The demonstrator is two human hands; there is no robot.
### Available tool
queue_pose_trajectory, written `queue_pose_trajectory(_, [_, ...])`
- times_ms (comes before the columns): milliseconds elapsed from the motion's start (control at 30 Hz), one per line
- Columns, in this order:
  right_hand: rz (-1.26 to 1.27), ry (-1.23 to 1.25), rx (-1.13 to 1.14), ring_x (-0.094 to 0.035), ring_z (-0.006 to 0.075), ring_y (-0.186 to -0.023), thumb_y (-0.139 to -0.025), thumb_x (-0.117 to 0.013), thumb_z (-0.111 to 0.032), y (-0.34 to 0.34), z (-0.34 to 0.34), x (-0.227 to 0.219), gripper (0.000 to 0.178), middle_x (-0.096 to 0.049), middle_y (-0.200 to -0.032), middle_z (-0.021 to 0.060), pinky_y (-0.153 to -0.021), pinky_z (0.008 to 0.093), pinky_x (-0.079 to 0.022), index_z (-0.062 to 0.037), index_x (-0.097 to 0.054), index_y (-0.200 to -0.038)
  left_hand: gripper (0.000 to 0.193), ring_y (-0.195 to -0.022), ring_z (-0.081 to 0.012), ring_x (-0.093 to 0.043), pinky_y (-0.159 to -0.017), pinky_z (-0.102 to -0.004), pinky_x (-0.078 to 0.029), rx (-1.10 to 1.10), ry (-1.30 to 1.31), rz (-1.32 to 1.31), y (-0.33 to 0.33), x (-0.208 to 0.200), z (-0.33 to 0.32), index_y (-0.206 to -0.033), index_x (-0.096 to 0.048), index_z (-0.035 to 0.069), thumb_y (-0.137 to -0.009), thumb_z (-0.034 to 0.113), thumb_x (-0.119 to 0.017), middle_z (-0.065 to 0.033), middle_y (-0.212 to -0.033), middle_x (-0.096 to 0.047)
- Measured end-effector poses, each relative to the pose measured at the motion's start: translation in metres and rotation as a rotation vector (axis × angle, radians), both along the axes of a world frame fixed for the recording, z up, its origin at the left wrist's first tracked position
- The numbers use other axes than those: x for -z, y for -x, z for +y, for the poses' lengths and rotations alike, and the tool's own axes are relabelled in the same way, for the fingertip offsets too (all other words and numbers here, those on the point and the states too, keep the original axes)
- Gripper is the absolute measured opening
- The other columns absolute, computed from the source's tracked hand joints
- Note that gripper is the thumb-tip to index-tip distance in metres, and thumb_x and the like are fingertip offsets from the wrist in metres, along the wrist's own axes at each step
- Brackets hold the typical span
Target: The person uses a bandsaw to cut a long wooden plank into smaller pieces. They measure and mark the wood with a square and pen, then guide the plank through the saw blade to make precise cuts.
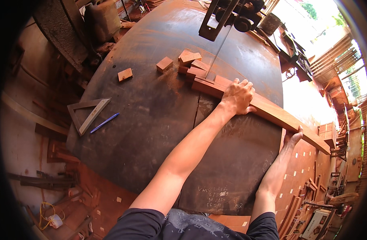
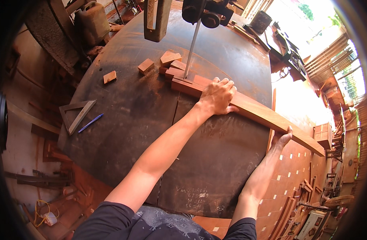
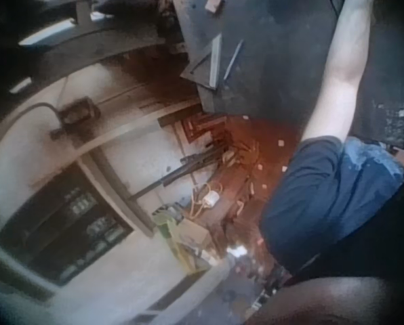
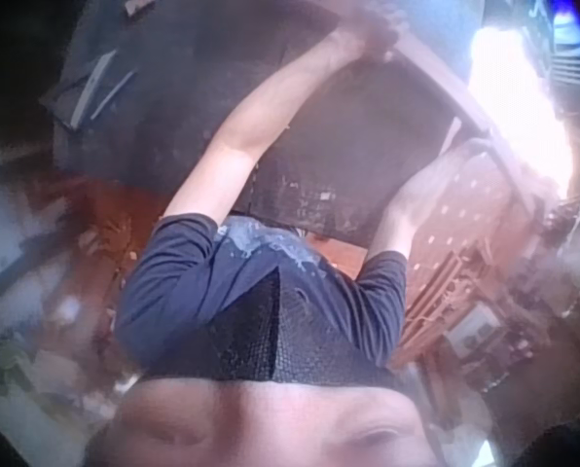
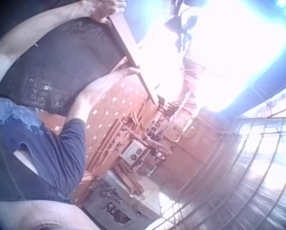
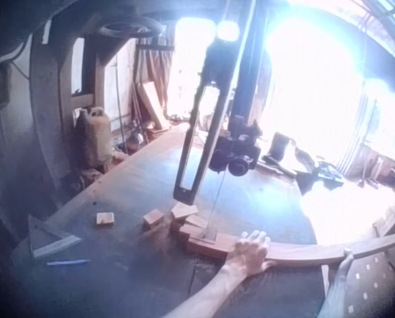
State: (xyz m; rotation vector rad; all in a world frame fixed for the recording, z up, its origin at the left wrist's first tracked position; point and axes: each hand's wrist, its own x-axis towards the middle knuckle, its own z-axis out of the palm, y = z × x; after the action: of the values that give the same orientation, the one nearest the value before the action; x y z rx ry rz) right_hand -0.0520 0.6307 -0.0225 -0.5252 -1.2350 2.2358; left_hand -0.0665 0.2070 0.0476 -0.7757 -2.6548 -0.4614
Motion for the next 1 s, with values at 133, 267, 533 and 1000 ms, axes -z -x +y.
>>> queue_pose_trajectory(133, [-0.018,0.006,0.020,-0.063,0.0337,-0.124,-0.102,-0.051,-0.036,0.001,-0.003,0.000,0.055,-0.065,-0.131,0.0190,-0.108,0.0510,-0.050,0.0048,-0.054,-0.139,0.075,-0.124,-0.0232,-0.062,-0.103,-0.0417,-0.049,0.005,0.013,-0.010,0.001,0.000,0.000,-0.116,-0.073,0.004,-0.080,0.070,-0.080,-0.0094,-0.122,-0.069])
queue_pose_trajectory(267, [-0.035,0.001,0.054,-0.062,0.0340,-0.124,-0.102,-0.050,-0.037,0.002,-0.007,-0.003,0.056,-0.064,-0.132,0.0194,-0.108,0.0515,-0.049,0.0048,-0.053,-0.139,0.076,-0.126,-0.0235,-0.062,-0.104,-0.0420,-0.049,0.004,0.020,-0.025,0.000,-0.001,0.000,-0.118,-0.073,0.004,-0.081,0.070,-0.079,-0.0099,-0.124,-0.070])
queue_pose_trajectory(533, [-0.006,-0.017,0.005,-0.060,0.0353,-0.127,-0.102,-0.051,-0.039,0.002,0.008,0.005,0.058,-0.061,-0.134,0.0204,-0.109,0.0532,-0.049,0.0046,-0.052,-0.140,0.076,-0.127,-0.0240,-0.062,-0.107,-0.0429,-0.048,0.001,0.031,-0.041,-0.004,-0.004,0.001,-0.119,-0.073,0.004,-0.082,0.070,-0.078,-0.0109,-0.127,-0.070])
queue_pose_trajectory(1000, [0.021,-0.011,-0.018,-0.061,0.0343,-0.125,-0.100,-0.055,-0.039,0.003,0.009,0.008,0.058,-0.062,-0.133,0.0188,-0.106,0.0523,-0.052,0.0031,-0.052,-0.140,0.074,-0.127,-0.0244,-0.061,-0.107,-0.0438,-0.047,0.010,0.026,-0.036,0.002,-0.002,0.001,-0.118,-0.073,0.006,-0.081,0.069,-0.079,-0.0102,-0.124,-0.069])
